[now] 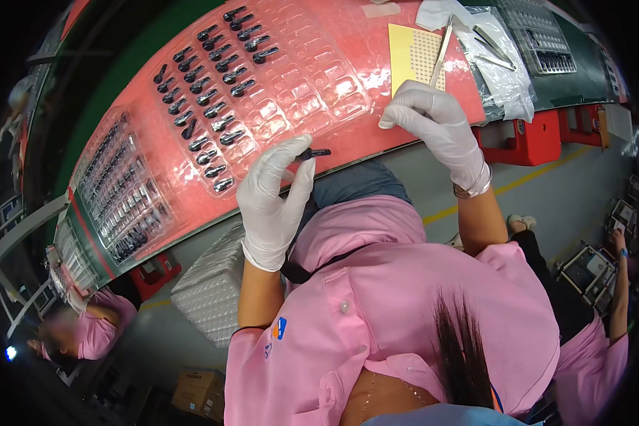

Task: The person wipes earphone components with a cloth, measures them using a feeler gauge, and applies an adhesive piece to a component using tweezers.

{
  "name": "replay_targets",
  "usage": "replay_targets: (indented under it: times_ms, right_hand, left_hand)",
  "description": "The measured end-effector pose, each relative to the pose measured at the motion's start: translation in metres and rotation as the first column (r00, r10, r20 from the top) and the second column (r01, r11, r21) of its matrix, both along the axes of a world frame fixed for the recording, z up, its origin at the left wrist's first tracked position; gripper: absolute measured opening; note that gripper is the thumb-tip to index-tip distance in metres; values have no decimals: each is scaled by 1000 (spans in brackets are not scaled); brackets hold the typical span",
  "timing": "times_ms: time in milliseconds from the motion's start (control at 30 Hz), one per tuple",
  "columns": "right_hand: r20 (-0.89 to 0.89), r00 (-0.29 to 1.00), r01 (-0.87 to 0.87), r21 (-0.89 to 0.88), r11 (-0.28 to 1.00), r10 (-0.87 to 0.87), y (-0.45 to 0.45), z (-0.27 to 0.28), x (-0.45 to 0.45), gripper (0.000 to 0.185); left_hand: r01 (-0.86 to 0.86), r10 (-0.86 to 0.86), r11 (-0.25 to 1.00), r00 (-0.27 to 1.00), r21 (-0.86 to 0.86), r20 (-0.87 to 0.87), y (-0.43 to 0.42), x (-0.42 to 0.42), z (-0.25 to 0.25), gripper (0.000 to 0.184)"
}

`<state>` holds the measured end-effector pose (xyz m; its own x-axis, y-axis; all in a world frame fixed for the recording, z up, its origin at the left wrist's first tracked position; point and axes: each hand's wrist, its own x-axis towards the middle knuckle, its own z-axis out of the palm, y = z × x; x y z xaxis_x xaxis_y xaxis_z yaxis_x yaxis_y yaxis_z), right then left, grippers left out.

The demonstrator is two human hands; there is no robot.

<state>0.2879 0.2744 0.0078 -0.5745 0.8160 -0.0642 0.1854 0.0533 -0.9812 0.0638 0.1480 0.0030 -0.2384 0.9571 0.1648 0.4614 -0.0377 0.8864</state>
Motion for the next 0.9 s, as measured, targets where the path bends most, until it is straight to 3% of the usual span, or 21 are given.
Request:
replay_targets:
  times_ms: [100, 233, 533, 667, 800, 900]
  right_hand:
    - [-87, 996, -23, -146, 989, 10, 12, -11, -1, 15]
    - [-47, 998, -53, -231, 972, 44, 26, -8, -1, 17]
    - [-63, 998, -43, -229, 973, 29, 35, -23, 0, 17]
    - [156, 987, 41, -27, 999, -36, 36, -9, 8, 15]
    - [82, 965, 230, 176, 957, -247, 69, 15, 25, 15]
    - [-155, 883, 468, 267, 842, -442, 106, 58, 26, 16]
  left_hand:
    - [168, -124, 976, 950, 137, -285, 6, 0, -3, 38]
    - [225, -154, 969, 874, 103, -461, 19, 8, 3, 38]
    - [370, -316, 928, 747, -29, -585, 52, 30, -1, 33]
    - [366, -333, 930, 784, -43, -524, 54, 29, 0, 32]
    - [346, -260, 936, 803, 65, -536, 57, 28, 6, 33]
    - [189, -77, 944, 923, 269, -377, 45, 23, 12, 35]
